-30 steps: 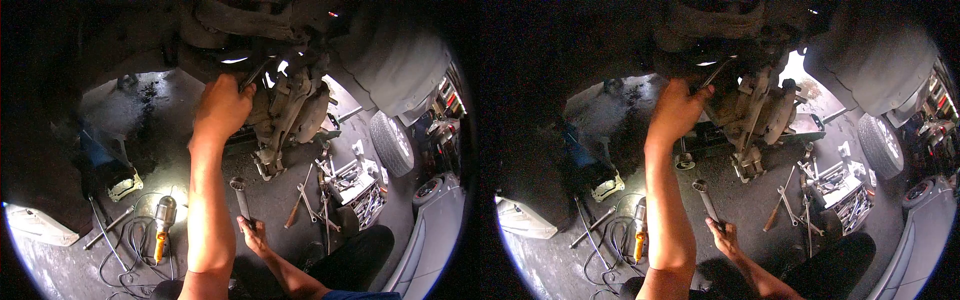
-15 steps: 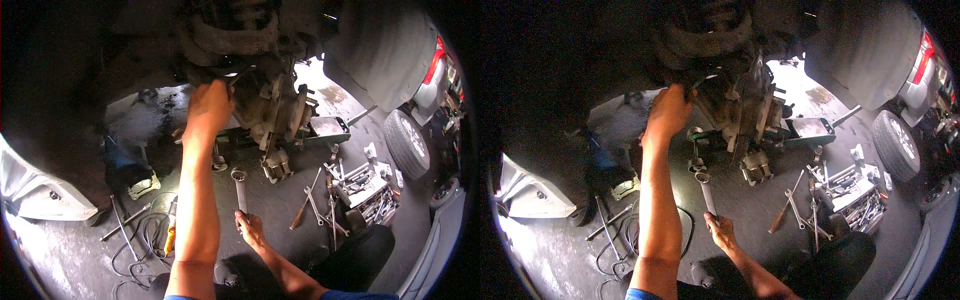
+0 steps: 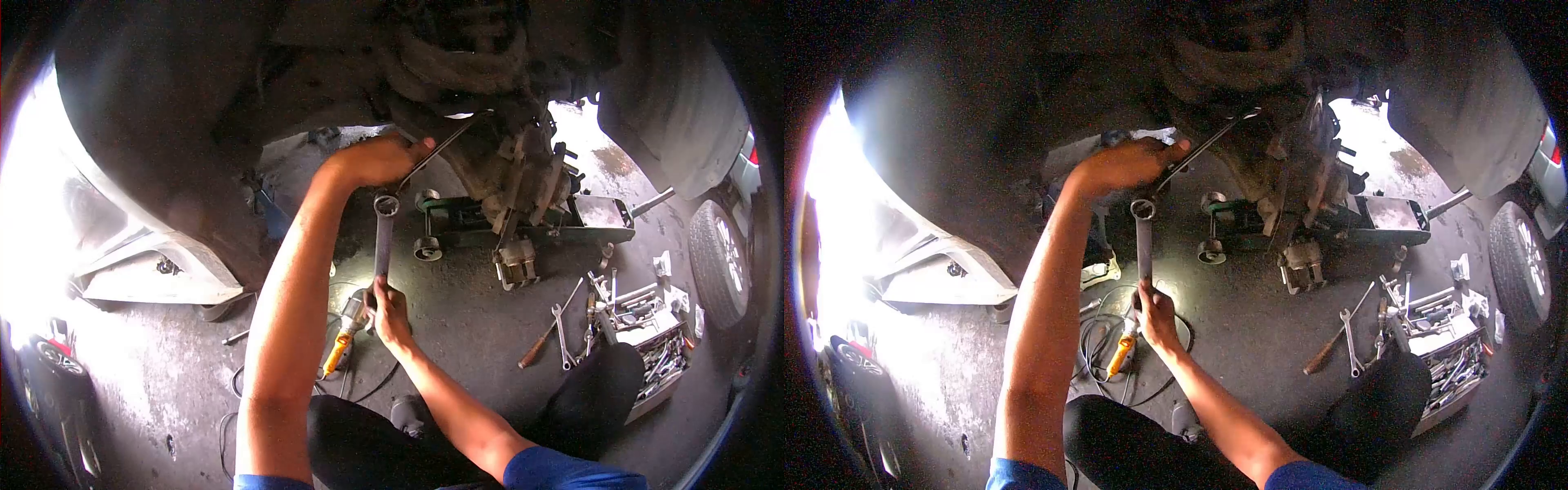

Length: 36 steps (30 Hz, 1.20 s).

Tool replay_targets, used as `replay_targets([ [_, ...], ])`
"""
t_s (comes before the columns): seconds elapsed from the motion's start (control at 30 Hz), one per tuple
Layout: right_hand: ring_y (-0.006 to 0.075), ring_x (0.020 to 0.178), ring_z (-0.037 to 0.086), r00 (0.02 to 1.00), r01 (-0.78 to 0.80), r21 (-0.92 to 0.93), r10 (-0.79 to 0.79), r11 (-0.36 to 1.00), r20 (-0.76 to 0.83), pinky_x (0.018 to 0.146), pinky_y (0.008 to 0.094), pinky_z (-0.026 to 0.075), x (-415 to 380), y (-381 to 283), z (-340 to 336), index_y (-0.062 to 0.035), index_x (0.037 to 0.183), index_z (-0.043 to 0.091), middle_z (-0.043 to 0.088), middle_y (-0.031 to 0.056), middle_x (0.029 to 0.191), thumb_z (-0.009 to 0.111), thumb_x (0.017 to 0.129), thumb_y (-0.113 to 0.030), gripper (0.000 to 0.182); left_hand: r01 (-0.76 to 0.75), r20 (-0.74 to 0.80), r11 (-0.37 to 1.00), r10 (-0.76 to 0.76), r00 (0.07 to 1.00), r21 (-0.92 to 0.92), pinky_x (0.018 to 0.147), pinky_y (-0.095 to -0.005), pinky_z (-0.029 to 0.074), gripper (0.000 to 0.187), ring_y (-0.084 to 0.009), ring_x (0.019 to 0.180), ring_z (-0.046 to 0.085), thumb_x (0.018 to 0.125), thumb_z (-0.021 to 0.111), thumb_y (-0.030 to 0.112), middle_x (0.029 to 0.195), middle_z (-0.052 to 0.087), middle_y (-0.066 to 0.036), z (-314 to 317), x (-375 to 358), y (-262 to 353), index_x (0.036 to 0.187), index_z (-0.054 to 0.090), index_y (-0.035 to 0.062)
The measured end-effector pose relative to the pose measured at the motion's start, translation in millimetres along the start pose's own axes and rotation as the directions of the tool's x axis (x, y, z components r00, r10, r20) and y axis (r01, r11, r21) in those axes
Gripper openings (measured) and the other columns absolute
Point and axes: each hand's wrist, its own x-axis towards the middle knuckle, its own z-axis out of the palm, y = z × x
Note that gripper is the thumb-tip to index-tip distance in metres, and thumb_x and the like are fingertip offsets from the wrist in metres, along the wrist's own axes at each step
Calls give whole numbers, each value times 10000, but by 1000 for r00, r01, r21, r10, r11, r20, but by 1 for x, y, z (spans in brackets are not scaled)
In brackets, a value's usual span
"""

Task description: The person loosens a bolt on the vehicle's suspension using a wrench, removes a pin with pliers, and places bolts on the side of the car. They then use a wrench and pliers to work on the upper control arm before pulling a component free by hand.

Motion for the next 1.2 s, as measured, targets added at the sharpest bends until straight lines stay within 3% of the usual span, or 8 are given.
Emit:
replay_targets([
  [0.3, 416, 952, 568, 976, 150, -311, -191, 939, -108, 871, 461, 431, 94, 31, 36, 70, 1115, 546, 616, 249, 1043, 260, 1025, -488, 634, -41, 21, 999, 41, 999, -11, 938, -457, 444, 837, -416, 1048, 611, 959, 237, 671, 1065, 653, -279, 5, 10, -10, 1073, 649, -49],
  [0.4, 461, 1211, 479, 933, 300, -241, -337, 923, -126, 1025, 427, 365, 117, 25, 53, 103, 1258, 492, 502, 331, 1300, 206, 1024, -505, 711, -76, -39, 997, 75, 996, -13, 935, -458, 444, 805, -423, 1052, 611, 968, 254, 649, 1065, 650, -290, 10, 14, -14, 1061, 655, -43],
  [0.43, 335, 1128, 493, 944, 299, -152, -315, 942, -100, 991, 368, 362, 123, 39, 56, 93, 1260, 462, 512, 296, 1230, 205, 1040, -483, 668, -92, -62, 996, 91, 994, -12, 936, -458, 443, 794, -424, 1056, 610, 970, 262, 643, 1067, 648, -295, 12, 16, -15, 1061, 655, -41],
  [0.53, 433, 1265, 430, 734, 573, -651, -665, 499, 137, 1070, 450, 358, 96, 65, 84, 18, 1393, 357, 433, 306, 1342, 415, 980, -206, 474, -116, -47, 993, 117, 992, 13, 938, -471, 439, 779, -434, 1055, 609, 973, 269, 631, 1069, 645, -299, 13, 20, -21, 1078, 650, -41],
  [0.6, 274, 1203, 515, 933, 272, 227, -314, 935, 174, 1002, 378, 442, 66, 87, 102, -34, 1361, 421, 511, 170, 1328, 510, 983, -181, 415, -111, 32, 994, 110, 993, 20, 916, -473, 461, 636, -431, 1022, 623, 962, 419, 537, 1023, 655, -293, 8, 19, -13, 1040, 655, -48],
  [0.63, 306, 1229, 465, 736, 636, -381, -675, 671, 41, 1074, 375, 334, 71, 64, 130, -6, 1369, 398, 491, 204, 1310, 352, 1039, -370, 493, -140, 25, 990, 140, 990, 9, 920, -474, 467, 583, -428, 1029, 622, 951, 477, 494, 1029, 653, -294, 10, 20, -16, 1019, 654, -58],
  [0.67, 217, 997, 538, 919, 305, 413, -379, 858, 109, 916, 345, 454, 58, 56, 139, -40, 1287, 445, 557, 93, 1107, 448, 1019, -249, 340, -166, 16, 986, 166, 986, -1, 924, -474, 473, 534, -425, 1036, 620, 939, 535, 450, 1035, 650, -295, 14, 20, -17, 997, 654, -67],
  [1.2, 151, 936, 541, 986, 30, 476, -104, 879, 130, 855, 327, 469, 3, -49, 127, -70, 1251, 474, 568, 30, 1072, 347, 1002, -541, 548, -121, -137, 977, 98, 986, -176, 919, -445, 450, 598, -396, 1066, 612, 960, 472, 512, 1100, 632, -296, 27, 2, -29, 1128, 624, -41],
])
